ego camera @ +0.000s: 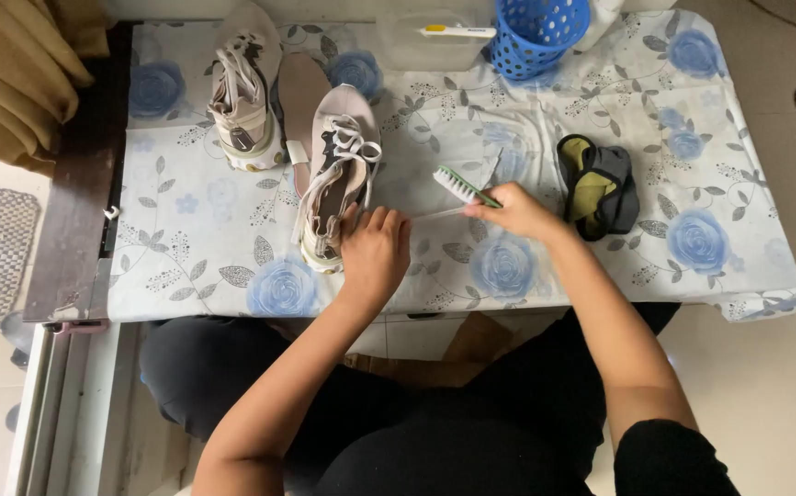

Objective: The person cleans a pair of white sneakers and their laces using a green brush and a dark cloth. They scrub the shoe surfaces and laces, then wipe the shoes with the cloth. The person also removes the insoles and cleans them separately.

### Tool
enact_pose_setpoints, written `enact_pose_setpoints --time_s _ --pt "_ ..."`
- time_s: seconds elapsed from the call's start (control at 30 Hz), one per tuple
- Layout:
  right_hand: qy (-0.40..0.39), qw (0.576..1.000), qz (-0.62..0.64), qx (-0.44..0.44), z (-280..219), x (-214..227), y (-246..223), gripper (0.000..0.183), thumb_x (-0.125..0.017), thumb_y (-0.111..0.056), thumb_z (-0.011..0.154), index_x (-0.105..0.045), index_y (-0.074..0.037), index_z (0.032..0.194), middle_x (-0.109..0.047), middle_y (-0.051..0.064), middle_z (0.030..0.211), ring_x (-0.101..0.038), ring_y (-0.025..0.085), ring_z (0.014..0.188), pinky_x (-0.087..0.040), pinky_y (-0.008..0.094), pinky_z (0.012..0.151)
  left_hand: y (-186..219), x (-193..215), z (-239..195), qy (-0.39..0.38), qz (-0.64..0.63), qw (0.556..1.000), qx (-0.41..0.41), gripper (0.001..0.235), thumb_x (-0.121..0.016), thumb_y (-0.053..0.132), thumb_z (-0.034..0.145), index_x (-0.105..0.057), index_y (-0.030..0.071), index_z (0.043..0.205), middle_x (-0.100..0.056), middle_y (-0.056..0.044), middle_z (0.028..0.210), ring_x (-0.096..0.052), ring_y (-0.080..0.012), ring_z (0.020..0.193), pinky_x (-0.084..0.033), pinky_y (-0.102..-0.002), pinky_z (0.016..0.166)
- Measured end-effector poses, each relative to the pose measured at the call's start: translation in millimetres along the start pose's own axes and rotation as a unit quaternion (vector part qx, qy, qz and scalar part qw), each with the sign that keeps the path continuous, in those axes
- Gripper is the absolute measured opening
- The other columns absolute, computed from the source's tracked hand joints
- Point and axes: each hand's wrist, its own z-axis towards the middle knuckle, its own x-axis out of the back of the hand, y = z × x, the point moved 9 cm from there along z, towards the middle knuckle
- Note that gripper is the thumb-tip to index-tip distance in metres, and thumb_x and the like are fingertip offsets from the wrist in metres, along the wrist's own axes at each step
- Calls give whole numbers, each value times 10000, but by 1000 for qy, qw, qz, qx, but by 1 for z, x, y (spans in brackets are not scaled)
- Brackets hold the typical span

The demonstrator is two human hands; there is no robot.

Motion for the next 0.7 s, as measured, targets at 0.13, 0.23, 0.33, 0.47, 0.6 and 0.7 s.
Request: enact_pose_setpoints --time_s 0.13,0.23,0.33,0.47,0.6,0.7 --pt "-34 991 -123 -32 -2 37 11 165 -667 -166 777 -667 -5 814 -558 51 582 -428 151 576 -340 290 548 5 11 3 -5 15 1000 3 116 -642 194 751 -557 120 722 -504 -28 691 -546 -200 648 -342 -366 934" --pt "-94 961 -237 -108 -3 52 16 233 -637 -225 783 -682 -52 933 -691 141 777 -603 262 727 -441 348 674 6 10 3 -18 52 998 14 114 -659 185 726 -582 101 730 -501 -43 724 -547 -208 675 -309 -380 964" --pt "-99 945 -288 -118 4 59 19 279 -613 -311 807 -675 -140 1019 -680 165 924 -613 347 911 -458 401 769 6 -9 -6 -26 80 996 3 107 -653 170 715 -585 89 699 -488 -69 723 -539 -229 702 -287 -401 974" --pt "25 927 -357 -115 10 75 27 282 -535 -393 865 -630 -219 1066 -664 85 843 -642 277 782 -496 373 644 4 -26 -13 -34 144 989 -10 115 -649 192 659 -579 113 615 -494 -71 740 -527 -245 790 -244 -436 1001" --pt "148 942 -282 -110 -16 49 15 413 -527 -455 867 -545 -218 1205 -662 153 842 -636 317 832 -505 425 670 2 -36 -18 -23 165 986 -25 76 -634 145 653 -576 96 648 -491 -92 748 -526 -275 836 -247 -469 1010" --pt "138 935 -308 -109 -41 14 11 465 -449 -532 856 -415 -385 1296 -658 105 961 -633 289 876 -507 420 725 14 -20 -11 -47 120 990 -57 80 -610 140 701 -599 100 770 -514 -92 817 -521 -284 903 -236 -526 1007"
